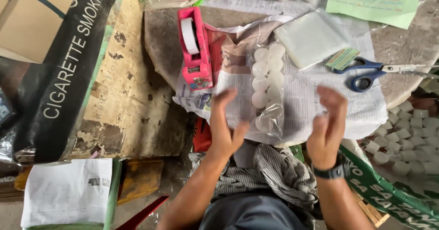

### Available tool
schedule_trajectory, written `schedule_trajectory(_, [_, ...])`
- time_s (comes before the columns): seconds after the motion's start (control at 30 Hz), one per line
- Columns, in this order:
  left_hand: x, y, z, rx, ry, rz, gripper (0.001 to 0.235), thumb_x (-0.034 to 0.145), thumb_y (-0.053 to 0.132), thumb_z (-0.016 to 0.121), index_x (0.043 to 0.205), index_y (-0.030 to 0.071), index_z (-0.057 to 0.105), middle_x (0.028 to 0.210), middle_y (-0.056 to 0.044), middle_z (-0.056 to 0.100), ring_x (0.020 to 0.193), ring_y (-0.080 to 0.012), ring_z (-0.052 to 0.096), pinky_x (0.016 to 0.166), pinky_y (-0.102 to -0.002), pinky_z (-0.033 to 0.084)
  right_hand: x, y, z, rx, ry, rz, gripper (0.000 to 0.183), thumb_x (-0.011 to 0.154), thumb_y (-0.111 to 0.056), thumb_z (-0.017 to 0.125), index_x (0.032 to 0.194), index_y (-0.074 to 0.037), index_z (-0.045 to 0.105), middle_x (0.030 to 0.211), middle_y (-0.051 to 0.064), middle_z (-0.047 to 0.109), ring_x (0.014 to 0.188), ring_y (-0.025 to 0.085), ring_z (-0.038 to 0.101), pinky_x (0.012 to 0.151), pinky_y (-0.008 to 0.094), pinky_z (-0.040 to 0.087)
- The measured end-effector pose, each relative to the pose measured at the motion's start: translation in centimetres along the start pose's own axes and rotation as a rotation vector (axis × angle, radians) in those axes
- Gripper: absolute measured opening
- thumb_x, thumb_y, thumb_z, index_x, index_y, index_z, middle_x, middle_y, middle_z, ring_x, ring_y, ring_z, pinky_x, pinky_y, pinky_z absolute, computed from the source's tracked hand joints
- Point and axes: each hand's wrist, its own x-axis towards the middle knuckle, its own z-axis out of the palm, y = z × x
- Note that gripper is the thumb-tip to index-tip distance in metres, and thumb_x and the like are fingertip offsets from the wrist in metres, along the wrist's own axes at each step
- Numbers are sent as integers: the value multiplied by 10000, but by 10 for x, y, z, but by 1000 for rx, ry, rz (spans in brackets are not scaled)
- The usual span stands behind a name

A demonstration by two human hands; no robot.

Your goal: Packing small white candles into plastic sleeves, using scissors and tape for packaging.

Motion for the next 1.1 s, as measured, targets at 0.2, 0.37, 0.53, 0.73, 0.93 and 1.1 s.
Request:
schedule_trajectory(0.2, [-54, 7, -6, 681, -200, -2, 666, 566, 608, 636, 997, 119, 500, 795, -2, 510, 712, -209, 536, 587, -349, 410, -56, 15, -2, -534, -148, -247, 589, 687, -621, 531, 999, -123, 486, 1020, 42, 471, 937, 221, 469, 747, 360, 385])
schedule_trajectory(0.37, [-16, 47, -8, 656, -348, -80, 354, 801, 440, 509, 774, 90, 471, 714, -50, 533, 615, -218, 546, 492, -327, 407, -47, -16, -2, -620, -217, -163, 143, 711, -67, 546, 845, -85, 497, 909, 35, 542, 825, 210, 493, 662, 354, 345])
schedule_trajectory(0.53, [-28, 35, 2, 804, -382, -26, 416, 667, 492, 559, 770, 100, 466, 638, -28, 500, 554, -192, 547, 465, -305, 427, -56, -2, 6, -590, -203, -48, 193, 775, -248, 546, 834, -85, 460, 839, 57, 476, 744, 258, 484, 620, 371, 359])
schedule_trajectory(0.73, [-16, 47, -1, 906, -408, -11, 339, 688, 385, 638, 809, 94, 513, 597, -27, 503, 537, -183, 577, 470, -289, 459, -60, 7, 7, -652, -153, -28, 255, 628, -104, 613, 837, -133, 469, 789, 10, 455, 632, 225, 524, 602, 346, 395])
schedule_trajectory(0.93, [-22, 46, 5, 974, -431, 10, 427, 680, 450, 613, 858, 75, 515, 620, -36, 511, 560, -193, 587, 480, -304, 464, -56, -1, 4, -685, -133, -51, 353, 608, -115, 630, 930, -117, 484, 858, 32, 461, 690, 213, 526, 601, 334, 385])
schedule_trajectory(1.1, [-21, 26, 3, 1072, -423, 102, 308, 706, 434, 576, 734, 145, 471, 572, 10, 458, 521, -165, 567, 488, -274, 460, -36, 10, 6, -849, -176, -143, 346, 590, -339, 696, 829, -149, 533, 922, 39, 471, 833, 261, 494, 677, 354, 358])
